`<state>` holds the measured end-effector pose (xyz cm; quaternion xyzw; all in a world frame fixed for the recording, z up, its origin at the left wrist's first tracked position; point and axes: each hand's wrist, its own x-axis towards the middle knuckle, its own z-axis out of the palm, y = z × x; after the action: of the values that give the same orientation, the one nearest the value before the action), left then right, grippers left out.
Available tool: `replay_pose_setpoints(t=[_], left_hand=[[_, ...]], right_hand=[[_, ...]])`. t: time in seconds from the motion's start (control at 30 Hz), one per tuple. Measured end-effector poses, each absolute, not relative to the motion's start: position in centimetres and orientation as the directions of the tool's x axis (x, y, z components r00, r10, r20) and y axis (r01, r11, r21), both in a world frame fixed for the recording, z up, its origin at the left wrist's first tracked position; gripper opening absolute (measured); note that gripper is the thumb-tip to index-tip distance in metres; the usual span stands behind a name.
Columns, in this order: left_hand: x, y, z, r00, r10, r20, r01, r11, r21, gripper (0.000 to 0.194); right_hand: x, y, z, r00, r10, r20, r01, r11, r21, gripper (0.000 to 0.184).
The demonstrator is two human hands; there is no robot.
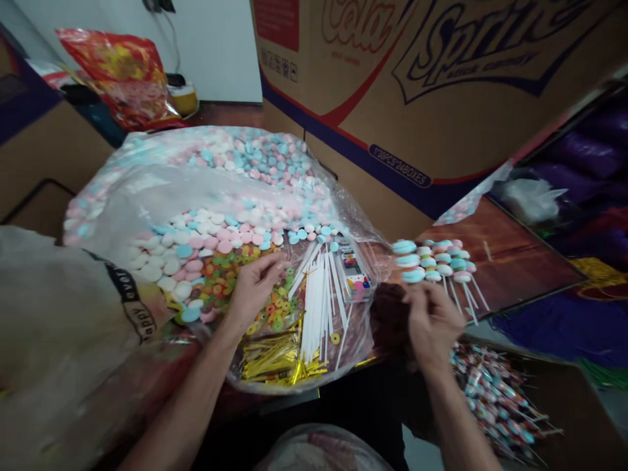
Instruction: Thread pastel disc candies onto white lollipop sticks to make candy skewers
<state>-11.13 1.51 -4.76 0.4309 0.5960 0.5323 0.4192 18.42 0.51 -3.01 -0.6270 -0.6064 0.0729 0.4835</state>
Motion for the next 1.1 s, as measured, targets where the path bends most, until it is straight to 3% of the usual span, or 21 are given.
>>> replay_pose_setpoints(t=[0.13, 0.23, 0.3, 0.43, 0.5, 0.6, 0.67, 0.77, 0.9, 0.97, 1.1], left_hand=[[-11.2, 1.6, -5.5, -0.258, 0.966, -0.006, 0.098, 0.033, 0.995, 0.043], [-11.3, 1.5, -5.7, -0.240, 0.971, 0.005, 0.143, 0.031, 0.989, 0.038], [-11.4, 1.5, -5.7, -0.220, 0.975, 0.023, 0.206, 0.024, 0.978, 0.033], [-11.4, 1.5, -5.5, -0.174, 0.984, 0.037, 0.319, 0.021, 0.947, 0.027], [-11.3, 1.6, -5.5, -0.179, 0.983, 0.041, 0.349, 0.025, 0.937, 0.027], [-11.2, 2.0, -5.1, -0.174, 0.982, 0.074, 0.408, 0.004, 0.913, 0.026], [-11.0, 2.6, -4.4, -0.141, 0.983, 0.119, 0.499, -0.034, 0.866, 0.023], [-10.5, 4.2, -3.1, -0.122, 0.972, 0.203, 0.692, -0.063, 0.719, 0.024], [-9.8, 6.9, -2.5, -0.079, 0.978, 0.195, 0.881, -0.023, 0.472, 0.029], [-9.6, 7.9, -2.9, -0.037, 0.987, 0.154, 0.931, -0.022, 0.364, 0.029], [-9.5, 9.0, -3.7, -0.023, 0.994, 0.110, 0.971, -0.004, 0.240, 0.030]], right_hand=[[25.0, 4.7, -3.9, 0.498, 0.678, 0.541, 0.754, -0.030, -0.656, 0.018], [28.5, 7.6, -5.1, 0.556, 0.687, 0.468, 0.805, -0.303, -0.510, 0.014], [29.5, 8.2, -5.6, 0.523, 0.733, 0.435, 0.832, -0.329, -0.446, 0.012], [27.4, 6.5, -5.4, 0.415, 0.589, 0.693, 0.907, -0.208, -0.366, 0.021], [24.2, 4.8, -4.8, 0.303, 0.566, 0.767, 0.944, -0.068, -0.323, 0.024], [17.7, 2.3, -4.2, -0.015, 0.801, 0.598, 0.852, 0.324, -0.412, 0.024], [13.4, 0.9, -4.3, -0.191, 0.845, 0.500, 0.781, 0.440, -0.444, 0.023], [8.8, -0.5, -5.1, -0.274, 0.865, 0.419, 0.830, 0.433, -0.351, 0.024], [6.8, -1.1, -5.4, -0.200, 0.938, 0.282, 0.911, 0.284, -0.298, 0.017], [6.9, -1.0, -5.3, -0.168, 0.966, 0.197, 0.910, 0.229, -0.346, 0.019], [7.7, -0.3, -4.9, -0.188, 0.981, 0.058, 0.803, 0.187, -0.566, 0.025]])
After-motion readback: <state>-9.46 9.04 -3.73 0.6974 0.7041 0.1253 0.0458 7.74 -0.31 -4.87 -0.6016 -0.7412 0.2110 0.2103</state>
